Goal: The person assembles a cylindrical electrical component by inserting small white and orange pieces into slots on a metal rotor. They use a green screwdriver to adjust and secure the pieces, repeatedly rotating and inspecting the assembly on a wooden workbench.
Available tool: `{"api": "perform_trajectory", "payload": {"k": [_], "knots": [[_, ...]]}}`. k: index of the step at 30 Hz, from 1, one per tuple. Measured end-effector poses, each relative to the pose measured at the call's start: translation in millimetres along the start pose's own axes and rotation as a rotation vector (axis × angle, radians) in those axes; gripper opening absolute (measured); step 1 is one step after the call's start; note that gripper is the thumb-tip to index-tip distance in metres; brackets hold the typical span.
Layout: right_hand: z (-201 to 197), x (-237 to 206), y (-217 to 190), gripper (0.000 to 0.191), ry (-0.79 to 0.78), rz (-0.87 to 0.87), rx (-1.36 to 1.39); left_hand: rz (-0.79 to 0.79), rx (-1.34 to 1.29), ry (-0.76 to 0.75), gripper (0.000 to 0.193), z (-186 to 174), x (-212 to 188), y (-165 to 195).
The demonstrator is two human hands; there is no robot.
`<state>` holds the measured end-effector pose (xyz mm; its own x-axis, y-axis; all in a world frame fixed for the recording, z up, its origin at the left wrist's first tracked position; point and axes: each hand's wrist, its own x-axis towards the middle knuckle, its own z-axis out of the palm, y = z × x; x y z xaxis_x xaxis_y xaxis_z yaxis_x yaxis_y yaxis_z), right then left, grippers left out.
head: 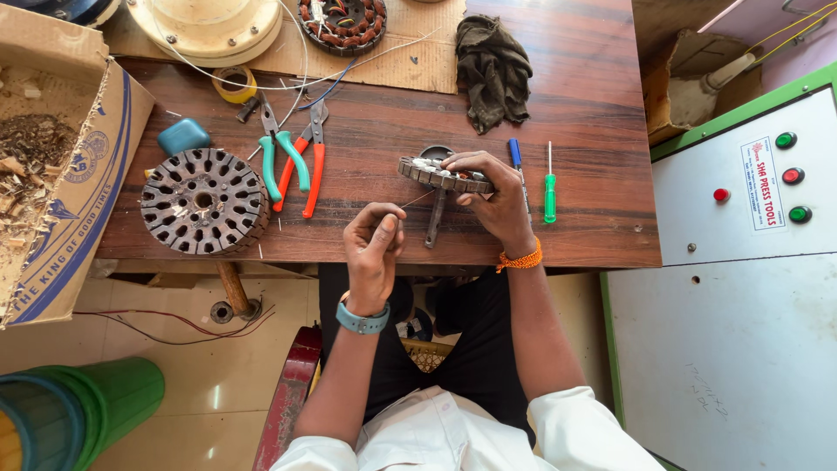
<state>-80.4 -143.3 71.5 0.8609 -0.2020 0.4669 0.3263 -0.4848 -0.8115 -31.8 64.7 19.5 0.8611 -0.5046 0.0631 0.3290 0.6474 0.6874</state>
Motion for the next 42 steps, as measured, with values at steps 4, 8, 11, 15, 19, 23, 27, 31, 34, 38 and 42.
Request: {"api": "perform_trajectory", "payload": {"k": [4, 8, 11, 15, 19, 23, 27, 31, 34, 38, 42], "knots": [[0.3, -0.3, 0.2, 0.058, -0.004, -0.014, 0.011, -0.069, 0.235, -0.016, 0.013, -5.5, -13.1, 16.7], [0.7, 1.2, -2.5, 0.058, -0.004, -0.031, 0.024, -0.130, 0.408, 0.058, 0.014, -7.6, -28.9, 41.1], [-0.7, 3.2, -5.3, 0.059, -0.014, -0.023, 0.020, -0.034, 0.516, 0.084, 0.012, -9.2, -33.5, 54.9], [-1.7, 0.7, -1.9, 0.063, -0.013, -0.009, 0.006, 0.044, 0.650, 0.081, 0.012, -11.5, -40.6, 59.6], [-1.6, -6.4, 9.1, 0.069, 0.049, -0.110, -0.098, -0.014, 0.611, 0.090, 0.013, -10.9, -53.5, 53.6], [-7.7, -23.5, 1.0, 0.050, 0.401, -0.242, -0.350, -0.056, 0.538, 0.087, 0.014, -9.8, -68.2, 48.3], [15.5, -66.7, -39.3, 0.031, 0.490, 0.234, 0.256, -0.028, 0.606, 0.019, 0.014, -9.6, -79.7, 38.7], [45.1, -78.0, -61.7, 0.033, 0.281, 0.489, 0.742, -0.100, 0.571, -0.054, 0.013, -8.9, -87.1, 24.3], [54.2, -67.3, -63.5, 0.033, 0.254, 0.600, 0.980, -0.129, 0.610, -0.082, 0.013, -7.2, -90.8, 19.5], [60.9, -54.9, -57.6, 0.025, 0.319, 0.503, 0.748, -0.169, 0.741, -0.023, 0.012, -0.1, -90.4, 25.9], [54.6, -49.9, -56.0, 0.015, 0.276, 0.299, -0.040, 0.470, 1.187, 0.022, 0.009, 13.0, -74.2, 43.8]]}}
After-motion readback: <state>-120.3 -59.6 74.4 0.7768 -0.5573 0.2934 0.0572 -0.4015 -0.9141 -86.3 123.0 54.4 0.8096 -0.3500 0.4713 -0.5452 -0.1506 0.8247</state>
